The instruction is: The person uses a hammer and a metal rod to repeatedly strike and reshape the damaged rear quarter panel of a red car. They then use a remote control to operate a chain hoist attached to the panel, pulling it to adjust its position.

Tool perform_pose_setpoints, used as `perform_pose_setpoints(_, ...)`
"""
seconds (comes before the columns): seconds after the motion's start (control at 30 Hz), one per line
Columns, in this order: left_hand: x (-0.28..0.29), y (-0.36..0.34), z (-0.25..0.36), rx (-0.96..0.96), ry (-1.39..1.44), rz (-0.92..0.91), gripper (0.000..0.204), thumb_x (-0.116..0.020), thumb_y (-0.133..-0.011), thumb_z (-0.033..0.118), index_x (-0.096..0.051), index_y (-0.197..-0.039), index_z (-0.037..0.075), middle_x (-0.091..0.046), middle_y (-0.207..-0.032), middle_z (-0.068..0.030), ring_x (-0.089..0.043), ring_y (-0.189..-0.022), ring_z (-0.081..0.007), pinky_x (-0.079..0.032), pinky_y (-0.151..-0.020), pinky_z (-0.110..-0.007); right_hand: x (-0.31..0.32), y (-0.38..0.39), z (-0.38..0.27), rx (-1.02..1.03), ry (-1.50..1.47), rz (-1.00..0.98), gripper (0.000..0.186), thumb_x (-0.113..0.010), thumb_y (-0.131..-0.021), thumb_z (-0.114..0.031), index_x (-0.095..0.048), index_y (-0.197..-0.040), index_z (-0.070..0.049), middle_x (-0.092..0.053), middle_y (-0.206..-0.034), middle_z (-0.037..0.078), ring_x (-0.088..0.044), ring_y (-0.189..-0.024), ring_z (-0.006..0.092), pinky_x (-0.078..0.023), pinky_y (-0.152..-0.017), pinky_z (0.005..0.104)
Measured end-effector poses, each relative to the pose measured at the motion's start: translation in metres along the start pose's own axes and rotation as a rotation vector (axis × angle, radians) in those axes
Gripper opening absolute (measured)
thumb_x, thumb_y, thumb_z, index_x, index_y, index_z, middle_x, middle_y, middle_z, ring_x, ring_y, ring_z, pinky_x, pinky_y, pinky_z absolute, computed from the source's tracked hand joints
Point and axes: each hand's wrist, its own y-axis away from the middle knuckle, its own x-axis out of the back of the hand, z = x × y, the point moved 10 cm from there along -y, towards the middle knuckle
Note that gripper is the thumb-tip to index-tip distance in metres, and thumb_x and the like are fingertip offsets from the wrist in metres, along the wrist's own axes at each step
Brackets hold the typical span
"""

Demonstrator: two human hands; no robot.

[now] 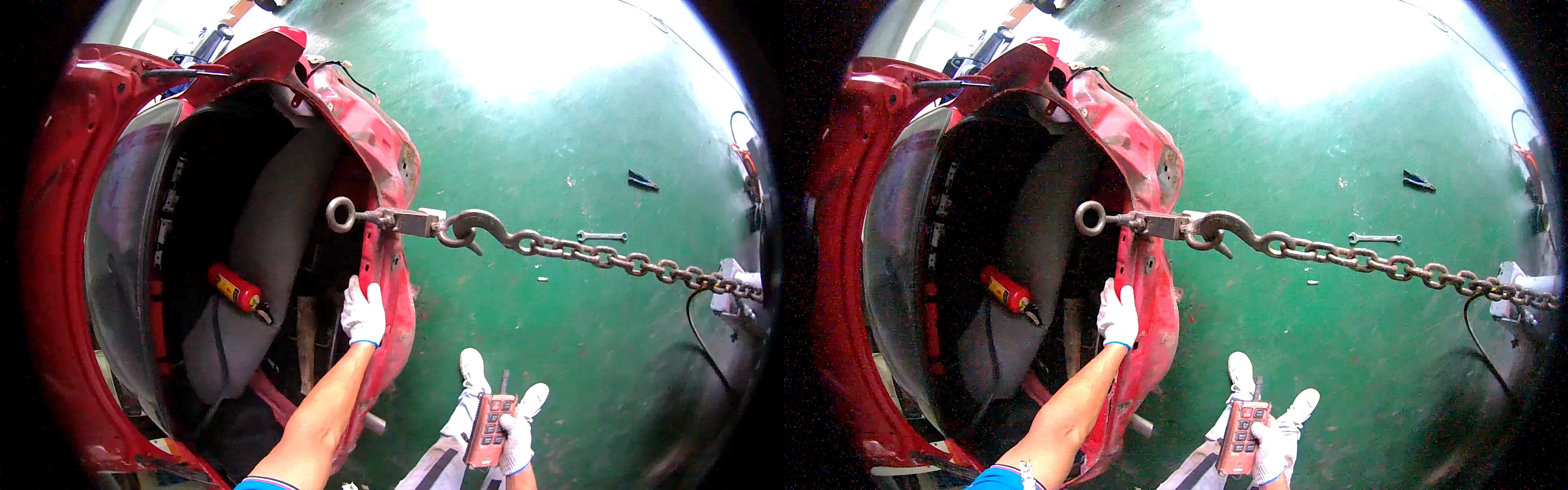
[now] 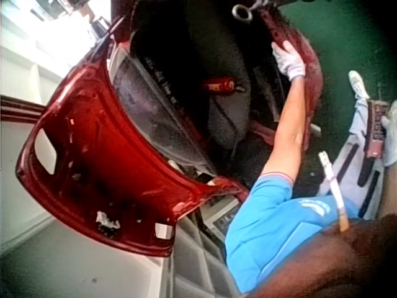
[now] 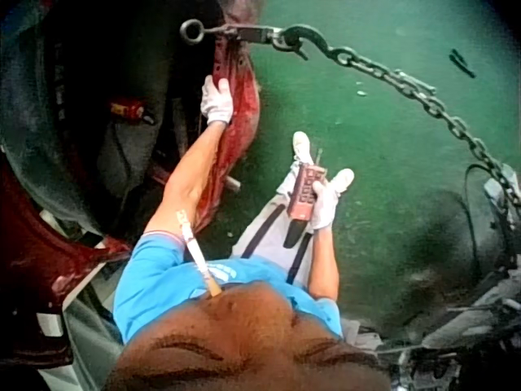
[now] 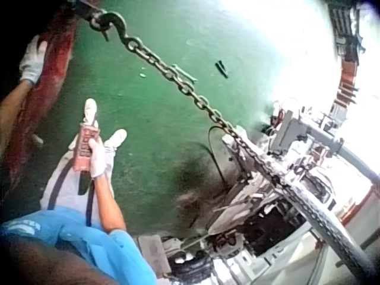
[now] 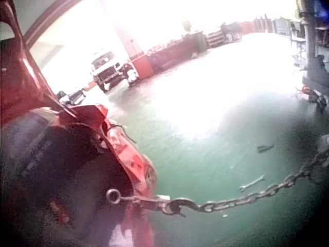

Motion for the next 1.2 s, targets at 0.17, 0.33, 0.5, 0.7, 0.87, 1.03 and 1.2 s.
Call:
perform_pose_setpoints(0.17,0.0,0.0,0.001,0.005,-0.001,-0.015,0.062,-0.047,-0.104,0.046,-0.044,-0.15,0.005,-0.053,-0.146,-0.0235,-0.056,-0.128,-0.0426,-0.046,-0.106,-0.048,-0.002,0.001,0.0,-0.02,0.014,0.002,0.038,-0.052,-0.09,-0.007,-0.058,-0.127,-0.004,-0.07,-0.101,0.006,-0.07,-0.08,0.0172,-0.062,-0.072,0.0332)
perform_pose_setpoints(0.33,0.001,-0.001,-0.001,-0.042,-0.007,0.051,0.064,-0.05,-0.101,0.046,-0.042,-0.15,0.005,-0.058,-0.136,-0.0243,-0.059,-0.121,-0.0435,-0.05,-0.098,-0.052,0.005,-0.004,0.006,0.016,0.016,0.018,0.033,-0.053,-0.089,-0.007,-0.061,-0.121,-0.004,-0.071,-0.098,0.005,-0.07,-0.079,0.017,-0.061,-0.072,0.0334)
perform_pose_setpoints(0.5,0.0,-0.001,-0.003,-0.038,-0.003,0.045,0.064,-0.05,-0.101,0.046,-0.042,-0.15,0.006,-0.057,-0.138,-0.0239,-0.06,-0.121,-0.0433,-0.05,-0.098,-0.052,-0.004,0.002,-0.004,0.035,0.061,0.037,0.034,-0.052,-0.089,-0.005,-0.06,-0.122,-0.004,-0.07,-0.098,0.005,-0.07,-0.079,0.0171,-0.061,-0.073,0.0326)
perform_pose_setpoints(0.7,0.0,0.0,-0.001,-0.014,0.002,0.014,0.062,-0.049,-0.102,0.045,-0.043,-0.149,0.006,-0.056,-0.14,-0.0244,-0.059,-0.123,-0.0437,-0.049,-0.101,-0.05,0.0,-0.001,-0.003,0.029,0.057,0.024,0.036,-0.052,-0.089,-0.004,-0.058,-0.124,-0.004,-0.069,-0.098,0.004,-0.07,-0.08,0.0173,-0.061,-0.074,0.0329)
perform_pose_setpoints(0.87,0.0,0.0,0.0,-0.019,-0.01,0.022,0.061,-0.049,-0.103,0.045,-0.044,-0.149,0.005,-0.056,-0.141,-0.0243,-0.058,-0.124,-0.0435,-0.049,-0.102,-0.05,0.003,0.0,0.001,0.029,0.041,0.014,0.034,-0.052,-0.089,-0.005,-0.059,-0.122,-0.003,-0.07,-0.099,0.005,-0.07,-0.081,0.017,-0.061,-0.074,0.0328)
perform_pose_setpoints(1.03,-0.001,-0.001,-0.004,-0.062,-0.022,0.078,0.063,-0.05,-0.102,0.045,-0.043,-0.149,0.004,-0.058,-0.136,-0.0248,-0.06,-0.12,-0.0438,-0.05,-0.098,-0.052,-0.008,0.004,-0.008,0.003,0.074,0.017,0.034,-0.053,-0.088,-0.007,-0.06,-0.121,-0.003,-0.07,-0.099,0.006,-0.07,-0.081,0.017,-0.061,-0.073,0.0326)
perform_pose_setpoints(1.2,-0.004,0.0,0.001,-0.016,-0.018,0.009,0.063,-0.047,-0.103,0.046,-0.043,-0.15,0.005,-0.055,-0.143,-0.0234,-0.057,-0.126,-0.0427,-0.048,-0.103,-0.049,-0.007,0.003,-0.01,0.021,0.054,0.029,0.032,-0.052,-0.088,-0.008,-0.06,-0.118,-0.002,-0.07,-0.097,0.007,-0.07,-0.076,0.0185,-0.062,-0.068,0.034)
